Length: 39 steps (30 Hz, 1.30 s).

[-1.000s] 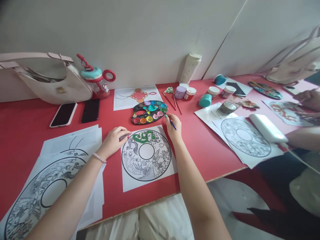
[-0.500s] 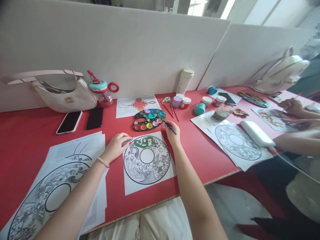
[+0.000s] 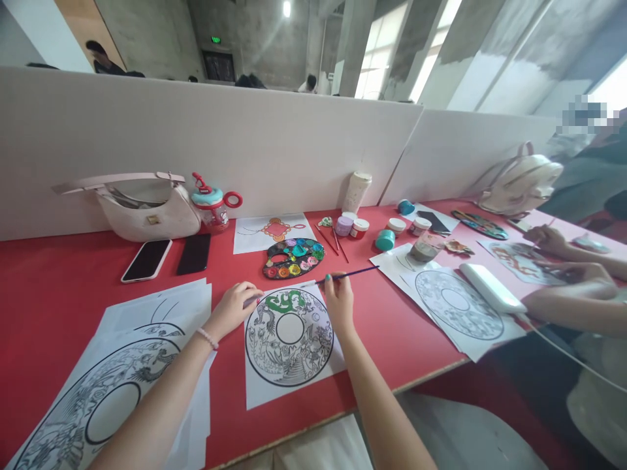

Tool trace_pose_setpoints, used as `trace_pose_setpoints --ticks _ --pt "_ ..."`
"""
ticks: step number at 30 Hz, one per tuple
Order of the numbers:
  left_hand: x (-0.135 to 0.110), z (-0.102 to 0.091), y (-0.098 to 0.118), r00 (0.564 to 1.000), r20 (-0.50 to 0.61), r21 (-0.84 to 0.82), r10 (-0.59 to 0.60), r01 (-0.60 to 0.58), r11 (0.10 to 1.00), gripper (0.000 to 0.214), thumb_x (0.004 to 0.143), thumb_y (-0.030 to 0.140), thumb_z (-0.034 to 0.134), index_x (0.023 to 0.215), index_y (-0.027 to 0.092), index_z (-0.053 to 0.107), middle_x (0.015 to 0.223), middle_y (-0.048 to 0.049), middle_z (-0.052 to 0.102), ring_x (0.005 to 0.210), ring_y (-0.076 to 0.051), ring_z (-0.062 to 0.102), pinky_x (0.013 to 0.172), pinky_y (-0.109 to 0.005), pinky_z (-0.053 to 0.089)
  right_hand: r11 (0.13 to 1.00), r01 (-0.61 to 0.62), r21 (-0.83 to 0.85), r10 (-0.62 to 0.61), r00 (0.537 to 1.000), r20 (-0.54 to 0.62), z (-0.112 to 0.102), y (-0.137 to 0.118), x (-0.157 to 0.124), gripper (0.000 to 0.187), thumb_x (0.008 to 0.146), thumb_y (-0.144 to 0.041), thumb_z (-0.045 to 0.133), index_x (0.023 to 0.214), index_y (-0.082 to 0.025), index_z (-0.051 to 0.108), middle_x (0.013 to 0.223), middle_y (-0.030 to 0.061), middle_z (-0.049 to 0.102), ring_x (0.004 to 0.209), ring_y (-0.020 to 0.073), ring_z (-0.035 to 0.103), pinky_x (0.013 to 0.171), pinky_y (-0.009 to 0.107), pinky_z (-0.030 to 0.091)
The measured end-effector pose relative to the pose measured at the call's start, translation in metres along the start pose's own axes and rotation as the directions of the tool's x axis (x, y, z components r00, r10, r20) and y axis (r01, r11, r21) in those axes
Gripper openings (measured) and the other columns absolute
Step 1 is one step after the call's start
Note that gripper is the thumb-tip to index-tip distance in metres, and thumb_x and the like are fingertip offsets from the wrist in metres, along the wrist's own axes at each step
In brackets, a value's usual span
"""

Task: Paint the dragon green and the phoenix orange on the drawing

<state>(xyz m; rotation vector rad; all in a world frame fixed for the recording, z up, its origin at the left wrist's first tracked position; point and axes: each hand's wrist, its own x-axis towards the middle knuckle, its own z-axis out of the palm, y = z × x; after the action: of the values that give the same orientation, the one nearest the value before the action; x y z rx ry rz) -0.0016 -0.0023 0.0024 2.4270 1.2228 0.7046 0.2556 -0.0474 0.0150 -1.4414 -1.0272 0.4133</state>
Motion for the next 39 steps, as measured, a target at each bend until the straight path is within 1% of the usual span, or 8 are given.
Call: trace_pose_setpoints --ticks 3,5,7,10,13,23,31,39 --pt "-0.001 0.001 0.0 1.0 -0.001 -0.001 -0.011 0.011 1.0 0.027 0.083 0.012 0.051 0.101 0.024 0.068 0.097 -0.0037 0.063 0.092 -0.02 0.058 0.087 -0.037 0.047 0.999 0.006 -0.045 -0.004 0.999 0.042 -0.002 -0.002 -0.027 0.02 0.077 -0.038 0.057 0.081 -0.021 0.05 0.06 -0.0006 0.059 0.054 0.0148 0.056 0.051 0.027 0.044" --pt "-0.001 0.001 0.0 1.0 0.001 -0.004 -0.016 0.016 1.0 0.027 0.084 0.012 0.051 0.101 0.024 0.068 0.097 -0.0037 0.063 0.093 -0.02 0.058 0.088 -0.037 0.046 0.988 0.037 -0.15 -0.028 0.998 0.061 -0.003 -0.002 -0.039 0.015 0.076 -0.034 0.056 0.08 -0.022 0.048 0.06 -0.0016 0.058 0.053 0.0141 0.055 0.05 0.025 0.042" --pt "-0.001 0.001 0.0 1.0 0.004 -0.004 -0.02 0.02 1.0 0.028 0.084 0.012 0.051 0.102 0.024 0.068 0.097 -0.0038 0.063 0.093 -0.02 0.058 0.088 -0.038 0.046 0.977 0.065 -0.203 -0.05 0.996 0.079 -0.004 -0.003 -0.045 0.013 0.077 -0.033 0.053 0.079 -0.022 0.047 0.059 -0.0025 0.056 0.049 0.0127 0.052 0.047 0.024 0.039" --pt "-0.002 0.002 -0.001 1.0 0.004 -0.003 -0.026 0.026 1.0 0.028 0.084 0.012 0.051 0.104 0.024 0.067 0.098 -0.0037 0.062 0.094 -0.02 0.058 0.089 -0.038 0.046 0.97 0.095 -0.225 -0.078 0.993 0.084 -0.005 -0.006 -0.046 0.012 0.079 -0.034 0.049 0.079 -0.022 0.046 0.057 -0.003 0.055 0.043 0.0108 0.045 0.042 0.023 0.035" --pt "-0.002 0.002 -0.001 1.0 0.006 -0.003 -0.028 0.028 1.0 0.028 0.084 0.012 0.051 0.103 0.024 0.068 0.098 -0.0039 0.062 0.094 -0.02 0.057 0.09 -0.038 0.045 0.966 0.112 -0.234 -0.094 0.992 0.086 -0.004 -0.007 -0.046 0.013 0.08 -0.035 0.049 0.08 -0.022 0.046 0.057 -0.0028 0.055 0.041 0.01 0.043 0.041 0.023 0.034" --pt "-0.001 0.0 0.002 0.999 0.009 -0.006 -0.031 0.031 1.0 0.028 0.083 0.01 0.052 0.101 0.024 0.068 0.097 -0.0034 0.062 0.095 -0.02 0.058 0.088 -0.037 0.046 0.942 0.202 -0.269 -0.165 0.974 0.152 -0.001 -0.009 -0.049 0.018 0.081 -0.041 0.048 0.076 -0.023 0.047 0.054 -0.0027 0.053 0.04 0.0109 0.042 0.042 0.024 0.038" --pt "-0.001 0.0 0.001 1.0 0.001 -0.007 -0.021 0.021 1.0 0.026 0.084 0.013 0.05 0.1 0.024 0.068 0.097 -0.0043 0.062 0.093 -0.02 0.057 0.086 -0.037 0.047 0.928 0.231 -0.293 -0.186 0.967 0.173 0.0 -0.01 -0.049 0.027 0.083 -0.048 0.047 0.073 -0.023 0.049 0.053 -0.0018 0.053 0.04 0.011 0.043 0.042 0.024 0.038" --pt "-0.002 -0.001 0.002 1.0 -0.004 -0.009 -0.008 0.008 1.0 0.025 0.085 0.015 0.049 0.101 0.023 0.067 0.097 -0.005 0.062 0.092 -0.02 0.057 0.085 -0.036 0.047 0.92 0.237 -0.313 -0.18 0.963 0.199 0.001 -0.007 -0.05 0.024 0.084 -0.044 0.047 0.073 -0.023 0.047 0.054 -0.0023 0.052 0.042 0.0109 0.043 0.044 0.023 0.039"
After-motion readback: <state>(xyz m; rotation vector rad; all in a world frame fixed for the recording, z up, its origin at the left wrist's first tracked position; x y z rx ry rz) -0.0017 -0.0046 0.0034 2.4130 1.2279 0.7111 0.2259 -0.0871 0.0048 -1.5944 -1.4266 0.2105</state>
